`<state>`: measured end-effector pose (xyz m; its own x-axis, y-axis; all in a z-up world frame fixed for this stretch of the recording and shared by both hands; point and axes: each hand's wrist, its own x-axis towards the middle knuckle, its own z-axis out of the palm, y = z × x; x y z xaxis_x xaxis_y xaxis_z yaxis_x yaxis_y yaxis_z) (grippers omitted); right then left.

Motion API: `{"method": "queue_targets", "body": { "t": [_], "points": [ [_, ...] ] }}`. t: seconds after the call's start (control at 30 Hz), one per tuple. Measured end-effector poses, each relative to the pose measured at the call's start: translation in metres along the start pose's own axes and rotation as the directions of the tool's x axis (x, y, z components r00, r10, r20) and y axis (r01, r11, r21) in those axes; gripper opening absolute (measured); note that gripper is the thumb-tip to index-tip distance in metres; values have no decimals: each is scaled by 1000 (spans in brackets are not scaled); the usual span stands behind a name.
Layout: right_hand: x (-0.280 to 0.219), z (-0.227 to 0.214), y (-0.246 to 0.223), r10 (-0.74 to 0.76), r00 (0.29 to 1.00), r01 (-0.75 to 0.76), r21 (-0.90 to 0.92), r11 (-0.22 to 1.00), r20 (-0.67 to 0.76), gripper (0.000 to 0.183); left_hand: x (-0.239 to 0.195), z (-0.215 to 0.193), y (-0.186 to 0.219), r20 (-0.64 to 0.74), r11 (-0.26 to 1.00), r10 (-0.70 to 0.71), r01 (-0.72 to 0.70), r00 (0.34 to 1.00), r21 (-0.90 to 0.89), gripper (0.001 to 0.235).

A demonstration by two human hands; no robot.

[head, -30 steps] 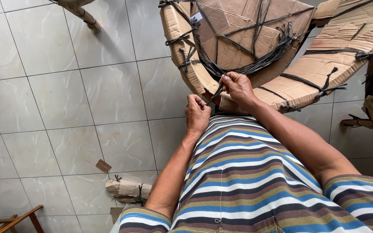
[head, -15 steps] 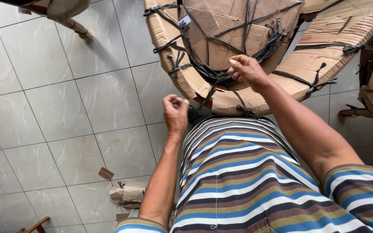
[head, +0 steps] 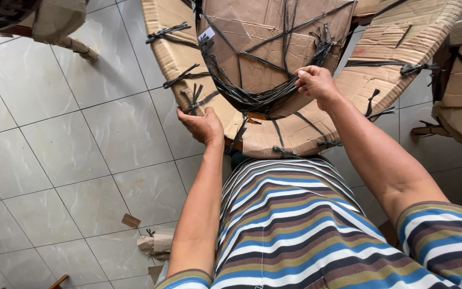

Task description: Securing cardboard pieces to a wooden furniture frame using black plastic ties and a small hook tool.

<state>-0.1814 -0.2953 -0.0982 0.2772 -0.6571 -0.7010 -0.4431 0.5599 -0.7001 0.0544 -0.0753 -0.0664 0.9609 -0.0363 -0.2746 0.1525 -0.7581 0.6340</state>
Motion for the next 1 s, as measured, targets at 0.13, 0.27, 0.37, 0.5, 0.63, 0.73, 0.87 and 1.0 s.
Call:
{"method": "queue_targets", "body": {
  "t": [0.13, 0.27, 0.37, 0.5, 0.63, 0.73, 0.87, 1.0],
  "points": [
    [46, 1, 28, 25, 1000, -26, -55, 998, -18, 17, -2, 4, 2, -115, 992, 7, 8, 993, 127, 84],
    [102, 0, 69, 67, 994, -79, -156, 985, -82, 20, -3, 12, 0, -147, 983, 0, 27, 989, 182, 85],
    [136, 1, 99, 28, 997, -70, -662, 746, -74, 19, -5, 11, 5, -169, 974, -15, 52, 986, 221, 84],
    [155, 29, 116, 59, 993, 57, -847, 529, 103, 32, -5, 14, 6, -220, 964, 11, 48, 975, 261, 83],
    [141, 57, 107, 79, 958, 215, -871, 442, 277, 38, -3, 17, 6, -246, 956, 4, 69, 969, 285, 83],
    [134, 77, 109, 85, 931, 307, -889, 341, 354, 38, -6, 16, 8, -256, 949, 1, 80, 967, 305, 85],
    [134, 94, 119, 75, 939, 304, -914, 270, 334, 35, -5, 13, 20, -255, 951, 2, 78, 967, 300, 82],
    [139, 106, 129, -50, 954, 299, -945, 135, 295, 26, -5, 13, 18, -254, 948, -17, 96, 967, 303, 83]
  ]
}}
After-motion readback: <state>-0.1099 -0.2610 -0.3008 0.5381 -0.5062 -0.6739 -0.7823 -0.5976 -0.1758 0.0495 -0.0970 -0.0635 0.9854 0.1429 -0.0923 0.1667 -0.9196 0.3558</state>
